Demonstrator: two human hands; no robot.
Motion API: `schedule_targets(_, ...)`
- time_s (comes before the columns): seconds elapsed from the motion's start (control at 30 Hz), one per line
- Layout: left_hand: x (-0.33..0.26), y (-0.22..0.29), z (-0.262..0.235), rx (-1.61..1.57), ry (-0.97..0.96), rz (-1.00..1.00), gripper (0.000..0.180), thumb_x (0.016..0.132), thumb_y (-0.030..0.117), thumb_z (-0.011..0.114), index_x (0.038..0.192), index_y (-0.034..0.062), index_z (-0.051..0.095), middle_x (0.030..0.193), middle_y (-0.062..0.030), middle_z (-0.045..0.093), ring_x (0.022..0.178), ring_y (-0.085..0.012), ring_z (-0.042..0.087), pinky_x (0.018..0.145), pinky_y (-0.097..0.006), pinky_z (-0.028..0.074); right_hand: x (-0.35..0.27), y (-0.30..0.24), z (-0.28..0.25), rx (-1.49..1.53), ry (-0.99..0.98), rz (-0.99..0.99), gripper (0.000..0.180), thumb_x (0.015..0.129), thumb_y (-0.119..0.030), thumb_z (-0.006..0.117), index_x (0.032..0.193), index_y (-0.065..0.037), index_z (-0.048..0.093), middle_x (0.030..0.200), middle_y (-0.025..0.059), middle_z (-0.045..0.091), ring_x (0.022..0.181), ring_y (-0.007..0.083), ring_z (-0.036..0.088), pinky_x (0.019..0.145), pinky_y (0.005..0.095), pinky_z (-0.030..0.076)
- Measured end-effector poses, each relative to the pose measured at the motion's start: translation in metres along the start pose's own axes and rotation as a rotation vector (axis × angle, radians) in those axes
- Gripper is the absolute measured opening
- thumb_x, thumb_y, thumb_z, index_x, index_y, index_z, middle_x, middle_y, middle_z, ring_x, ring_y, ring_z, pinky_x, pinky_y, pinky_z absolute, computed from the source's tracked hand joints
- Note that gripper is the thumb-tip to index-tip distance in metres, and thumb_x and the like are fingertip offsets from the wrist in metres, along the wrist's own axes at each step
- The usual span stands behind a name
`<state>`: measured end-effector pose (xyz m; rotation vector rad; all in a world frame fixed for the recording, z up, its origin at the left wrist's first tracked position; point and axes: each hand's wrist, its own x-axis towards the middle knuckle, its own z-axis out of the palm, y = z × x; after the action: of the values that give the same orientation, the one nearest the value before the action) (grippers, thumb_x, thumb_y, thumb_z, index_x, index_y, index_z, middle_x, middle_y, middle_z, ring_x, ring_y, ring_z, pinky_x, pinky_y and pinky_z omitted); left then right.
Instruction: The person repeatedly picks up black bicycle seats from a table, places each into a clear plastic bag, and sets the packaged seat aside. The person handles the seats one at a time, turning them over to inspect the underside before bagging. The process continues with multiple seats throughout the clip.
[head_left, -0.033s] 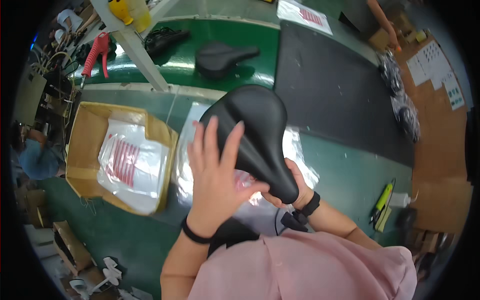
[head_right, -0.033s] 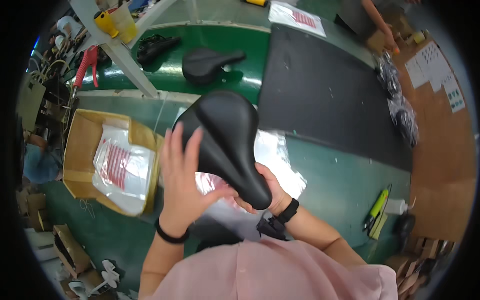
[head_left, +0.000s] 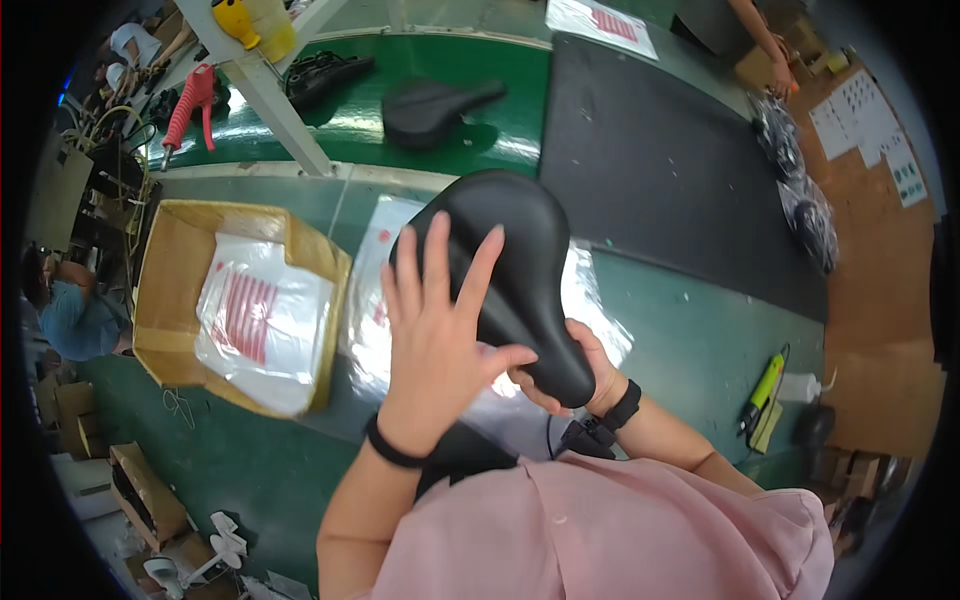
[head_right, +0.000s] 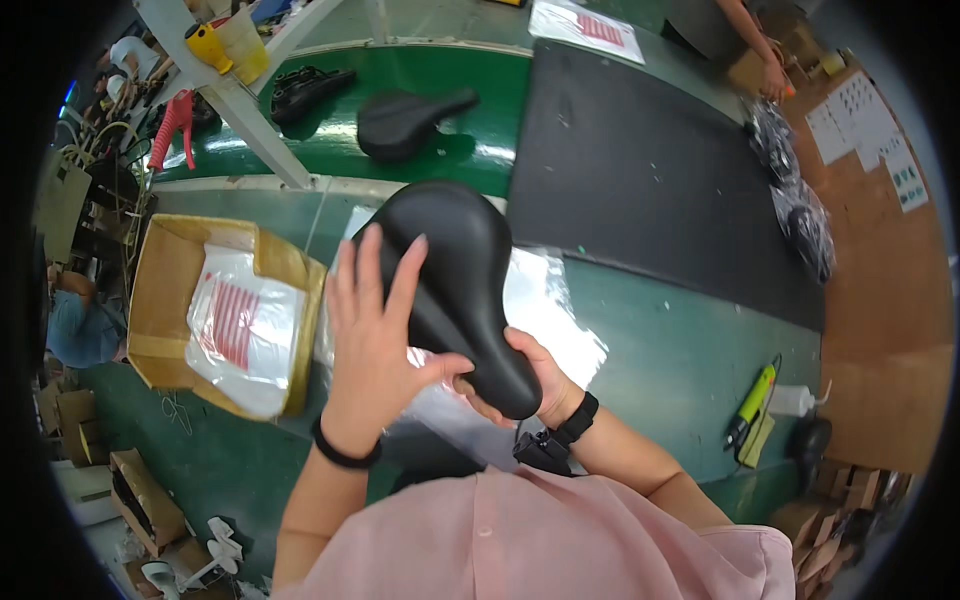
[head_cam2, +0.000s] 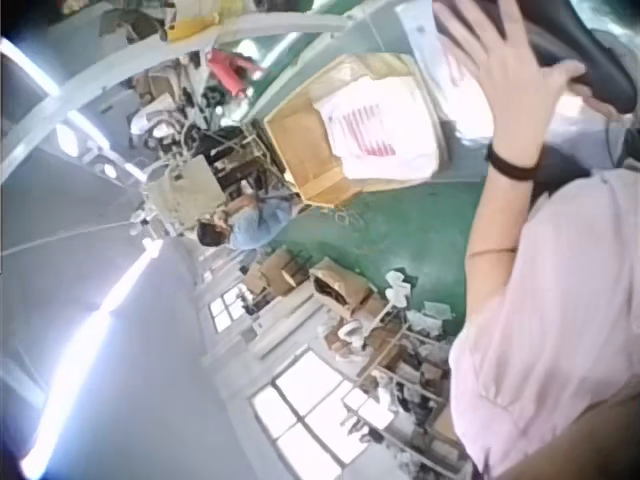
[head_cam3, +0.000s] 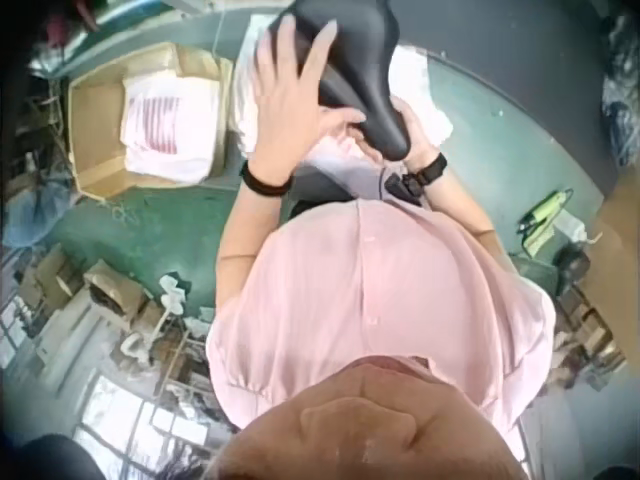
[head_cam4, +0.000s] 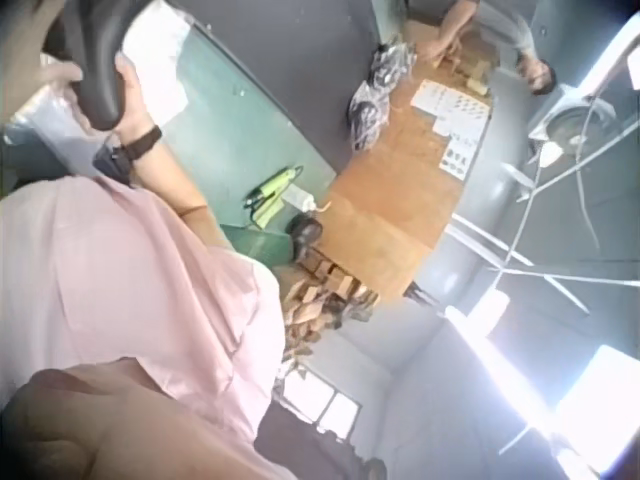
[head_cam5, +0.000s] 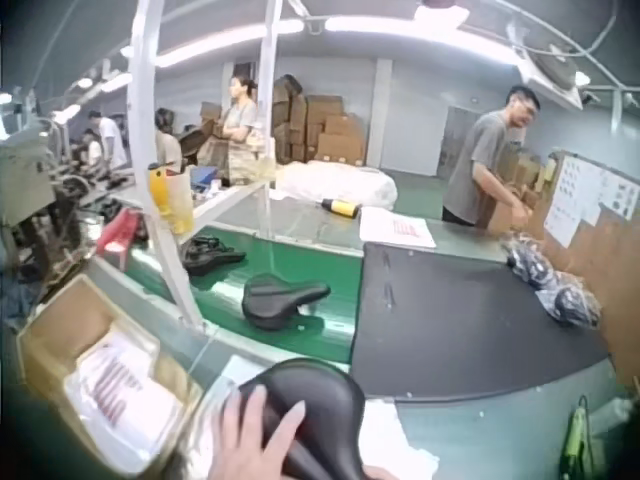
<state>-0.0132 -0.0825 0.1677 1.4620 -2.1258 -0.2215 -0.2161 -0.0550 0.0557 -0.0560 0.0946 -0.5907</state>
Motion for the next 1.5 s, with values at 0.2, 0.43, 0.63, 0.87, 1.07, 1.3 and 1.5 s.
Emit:
schedule_targets(0.2,0.003,0.008,0.055,-0.305,-0.057,0.012,0.082,0.068,0.023,0.081,0.139,0.0077,0.044,0.127,-0.0214,0.056,0.116,-0.0381,0.052,0.098,-0.040,0.042,-0.144,0.035,0.001,-0.302,0.309,-0.167,0.065,0.088,-0.046,0.055,0.126,0.006,0.044,0.095,0.0211,0.059,0.056,0.0320,0.062,0.037,0.0355,0.050)
schedule_targets(0.43,-0.135,0.077,0.199,-0.149,-0.401,-0.001,0.061,0.076,0.034,0.073,0.124,0.0055,0.048,0.109,-0.0150,0.055,0.104,-0.0348,0.052,0.083,-0.044,0.049,-0.279,0.026,-0.049,-1.883,1.531,-0.200,0.090,0.064,-0.029,0.085,0.131,0.008,0.038,0.112,0.0218,0.061,0.097,0.0323,0.063,0.087,0.0382,0.049)
schedule_targets(0.63,-0.181,0.103,0.252,0.247,-0.459,0.201,0.039,0.079,0.022,0.066,0.109,0.0026,0.052,0.102,-0.0166,0.054,0.096,-0.0336,0.057,0.069,-0.046,0.052,-0.297,0.050,-0.119,-1.348,1.362,-0.686,0.090,0.065,-0.030,0.086,0.134,0.004,0.039,0.119,0.0173,0.060,0.109,0.0295,0.058,0.096,0.0360,0.044)
schedule_targets(0.87,-0.161,0.077,0.251,-0.031,-0.389,-0.080,0.016,0.084,0.012,0.055,0.076,-0.0012,0.060,0.071,-0.0250,0.063,0.076,-0.0395,0.065,0.067,-0.046,0.052,-0.268,0.035,-0.107,-0.494,0.992,-0.532,0.040,0.084,-0.023,0.072,0.116,-0.003,0.057,0.099,0.0062,0.065,0.083,0.0167,0.065,0.072,0.0298,0.054)
schedule_targets(1.07,-0.158,0.032,0.250,-0.449,-0.423,-0.384,0.033,0.076,0.027,0.072,0.061,0.0011,0.059,0.062,-0.0135,0.061,0.060,-0.0266,0.060,0.058,-0.038,0.046,-0.253,0.038,-0.097,-0.365,0.901,-0.573,0.031,0.087,-0.016,0.068,0.111,-0.001,0.055,0.095,0.0076,0.065,0.081,0.0192,0.066,0.068,0.0353,0.057)
schedule_targets(1.3,-0.137,0.031,0.223,-0.846,-0.408,-0.628,0.031,0.090,0.024,0.062,0.069,0.0009,0.061,0.059,-0.0022,0.054,0.053,-0.0103,0.049,0.051,-0.029,0.040,-0.231,0.044,-0.061,-0.649,0.891,-0.649,0.040,0.085,-0.008,0.067,0.120,0.000,0.051,0.102,0.0067,0.064,0.084,0.0156,0.065,0.073,0.0300,0.055)
schedule_targets(1.5,-0.123,0.049,0.215,-0.943,-0.595,-0.526,0.015,0.085,0.014,0.063,0.087,-0.0001,0.068,0.070,-0.0057,0.065,0.063,-0.0113,0.059,0.056,-0.026,0.046,-0.174,0.044,-0.033,-0.680,0.743,-0.538,0.059,0.081,-0.008,0.072,0.133,-0.001,0.044,0.113,0.0054,0.061,0.096,0.0125,0.061,0.084,0.0267,0.050)
